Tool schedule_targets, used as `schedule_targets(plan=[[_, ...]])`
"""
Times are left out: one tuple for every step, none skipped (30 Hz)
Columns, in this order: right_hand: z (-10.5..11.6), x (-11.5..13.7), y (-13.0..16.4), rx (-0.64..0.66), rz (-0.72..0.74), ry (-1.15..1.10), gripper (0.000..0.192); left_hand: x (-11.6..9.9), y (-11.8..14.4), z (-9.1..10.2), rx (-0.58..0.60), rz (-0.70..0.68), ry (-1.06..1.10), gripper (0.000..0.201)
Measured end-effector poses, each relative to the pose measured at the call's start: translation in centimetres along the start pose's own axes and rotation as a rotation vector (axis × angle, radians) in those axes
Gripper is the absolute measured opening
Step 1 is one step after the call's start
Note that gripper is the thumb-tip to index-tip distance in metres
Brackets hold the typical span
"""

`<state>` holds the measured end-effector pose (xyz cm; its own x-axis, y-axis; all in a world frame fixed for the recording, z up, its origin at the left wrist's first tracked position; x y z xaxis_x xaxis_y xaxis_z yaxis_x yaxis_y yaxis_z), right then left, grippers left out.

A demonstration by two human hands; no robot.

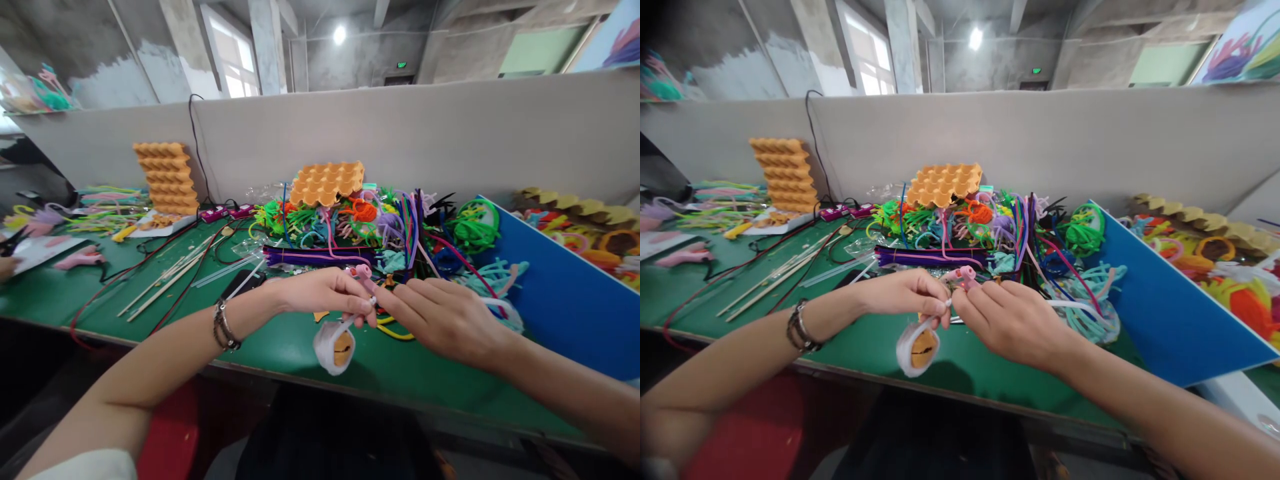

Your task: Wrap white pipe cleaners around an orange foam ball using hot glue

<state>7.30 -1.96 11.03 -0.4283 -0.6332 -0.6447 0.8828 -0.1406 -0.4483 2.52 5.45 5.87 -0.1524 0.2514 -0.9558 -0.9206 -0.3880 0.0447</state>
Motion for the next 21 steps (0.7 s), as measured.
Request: schedule_targets(plan=[[-0.5, -0.1, 0.1, 0.05, 0.0, -0.071, 0.026, -0.3, 0.0, 0.2, -0.023, -0.018, -0.123, 0.019], [-1.2, -0.3, 0.3, 0.119, -0.005, -0.153, 0.028, -0.8, 0.1, 0.3, -0.053, -0.044, -0.271, 0.019], [-2.1, -0.5, 0.5, 0.209, -0.023, -0.239, 0.028, -1.3, 0.2, 0.3, -0.081, -0.078, -0.435, 0.018], [-3.1, -0.7, 0.8, 0.313, -0.055, -0.332, 0.028, -1.8, 0.2, 0.1, -0.107, -0.12, -0.607, 0.018], [-4.3, -1.0, 1.2, 0.421, -0.104, -0.437, 0.027, -2.2, 0.3, -0.2, -0.129, -0.163, -0.783, 0.018], [-5.3, -1.3, 1.6, 0.514, -0.169, -0.562, 0.026, -2.5, 0.3, -0.7, -0.153, -0.204, -0.953, 0.019], [-6.2, -1.6, 2.0, 0.576, -0.247, -0.712, 0.024, -2.8, 0.4, -1.2, -0.182, -0.243, -1.116, 0.02], [-6.9, -1.8, 2.4, 0.612, -0.329, -0.888, 0.023, -2.9, 0.5, -1.7, -0.218, -0.282, -1.271, 0.021], [-7.6, -1.9, 2.7, 0.625, -0.41, -1.085, 0.024, -3.2, 0.7, -2.2, -0.267, -0.328, -1.413, 0.023], [-8.3, -1.8, 3.1, 0.63, -0.489, -1.296, 0.027, -3.4, 0.9, -2.7, -0.316, -0.376, -1.536, 0.025], [-9.0, -1.5, 3.4, 0.635, -0.565, -1.497, 0.03, -3.5, 1.0, -3.2, -0.357, -0.422, -1.633, 0.027], [-9.7, -1.1, 3.8, 0.646, -0.628, -1.671, 0.032, -3.6, 1.2, -3.5, -0.387, -0.464, -1.698, 0.029], [-10.2, -0.6, 4.1, 0.657, -0.681, -1.804, 0.032, -3.6, 1.2, -3.6, -0.403, -0.486, -1.723, 0.03], [-10.7, -0.4, 4.3, 0.655, -0.722, -1.884, 0.031, -3.5, 1.1, -3.4, -0.398, -0.483, -1.699, 0.03], [-11.0, -0.3, 4.4, 0.644, -0.743, -1.91, 0.031, -3.3, 0.9, -2.9, -0.38, -0.468, -1.624, 0.028], [-11.2, -0.6, 4.3, 0.623, -0.749, -1.873, 0.031, -3.2, 0.7, -2.1, -0.357, -0.438, -1.502, 0.026], [-11.1, -1.1, 4.0, 0.588, -0.727, -1.76, 0.031, -3.0, 0.5, -1.2, -0.333, -0.399, -1.344, 0.023], [-10.6, -2.0, 3.5, 0.53, -0.677, -1.578, 0.03, -2.8, 0.3, -0.3, -0.303, -0.358, -1.162, 0.02], [-9.6, -2.9, 2.8, 0.453, -0.592, -1.336, 0.029, -2.3, 0.0, 0.6, -0.27, -0.306, -0.968, 0.018], [-8.0, -3.5, 1.9, 0.358, -0.471, -1.05, 0.026, -1.8, -0.2, 1.3, -0.235, -0.252, -0.773, 0.018], [-6.1, -3.5, 1.0, 0.252, -0.329, -0.752, 0.023, -1.1, -0.5, 1.8, -0.206, -0.194, -0.584, 0.018]])
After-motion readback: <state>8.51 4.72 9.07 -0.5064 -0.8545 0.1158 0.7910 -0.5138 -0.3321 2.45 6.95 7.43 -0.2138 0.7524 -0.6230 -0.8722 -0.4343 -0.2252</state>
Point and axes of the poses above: each hand's wrist, its own y-axis away from the middle knuckle, its own z-axis out of the back of the hand, x = y × z, the point moved 9 cm from there along -y, towards the middle knuckle, and after that the axes turned 6 degrees about x, right-handed, at the moved point
